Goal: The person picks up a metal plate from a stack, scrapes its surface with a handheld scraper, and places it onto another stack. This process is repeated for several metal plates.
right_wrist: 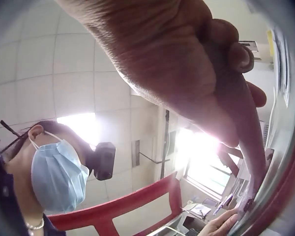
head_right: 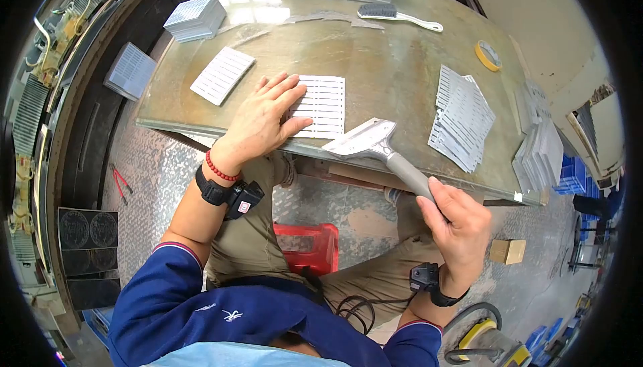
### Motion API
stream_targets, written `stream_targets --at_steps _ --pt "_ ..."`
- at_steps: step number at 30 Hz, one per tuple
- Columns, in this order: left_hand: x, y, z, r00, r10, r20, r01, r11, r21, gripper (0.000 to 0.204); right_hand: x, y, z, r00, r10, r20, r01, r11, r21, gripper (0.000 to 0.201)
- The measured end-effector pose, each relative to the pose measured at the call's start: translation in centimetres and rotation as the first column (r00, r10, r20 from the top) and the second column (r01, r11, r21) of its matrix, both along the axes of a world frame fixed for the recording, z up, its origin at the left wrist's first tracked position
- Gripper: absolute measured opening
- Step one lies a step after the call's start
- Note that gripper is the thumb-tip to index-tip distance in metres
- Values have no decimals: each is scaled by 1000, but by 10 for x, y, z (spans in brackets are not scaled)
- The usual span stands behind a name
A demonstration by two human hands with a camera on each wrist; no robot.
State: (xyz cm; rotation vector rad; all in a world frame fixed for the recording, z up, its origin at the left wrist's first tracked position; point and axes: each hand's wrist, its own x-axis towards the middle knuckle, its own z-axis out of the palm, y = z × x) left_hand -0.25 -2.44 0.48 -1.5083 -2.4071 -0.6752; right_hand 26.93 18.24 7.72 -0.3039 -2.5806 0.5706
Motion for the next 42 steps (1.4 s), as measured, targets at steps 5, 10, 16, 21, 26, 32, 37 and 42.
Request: stream_targets --at_steps 5,10,16,21,26,32,37,42 --pt "0 0 1 1000 -5 0 5 1000 -5 54 -4 -7 0 998 -55 14 55 999 -1 29" --pt "0 -1 3 1000 -10 19 11 1000 -11 56 -12 -10 -1 996 -89 11 88 993 74 26" --pt "-1 -1 1 1000 -15 19 15 1000 -7 56 -27 -14 0 991 -128 26 125 988 91 25" --pt "-1 -1 -1 1000 -16 21 16 1000 4 56 -43 -15 -3 988 -155 -9 155 982 108 24" --pt "-1 0 -2 1000 -19 5 19 1000 12 56 -61 -12 -4 986 -169 3 166 971 173 23" --pt "-1 0 -5 1000 -18 2 18 999 29 55 -91 -12 -9 983 -183 -10 179 949 260 23" --pt "-1 1 -8 1000 -13 -12 14 998 55 53 -103 -3 -21 975 -218 -53 224 961 164 25" --pt "-10 1 -14 996 -24 80 13 991 136 43 -62 0 -4 965 -224 -139 211 972 -102 27"
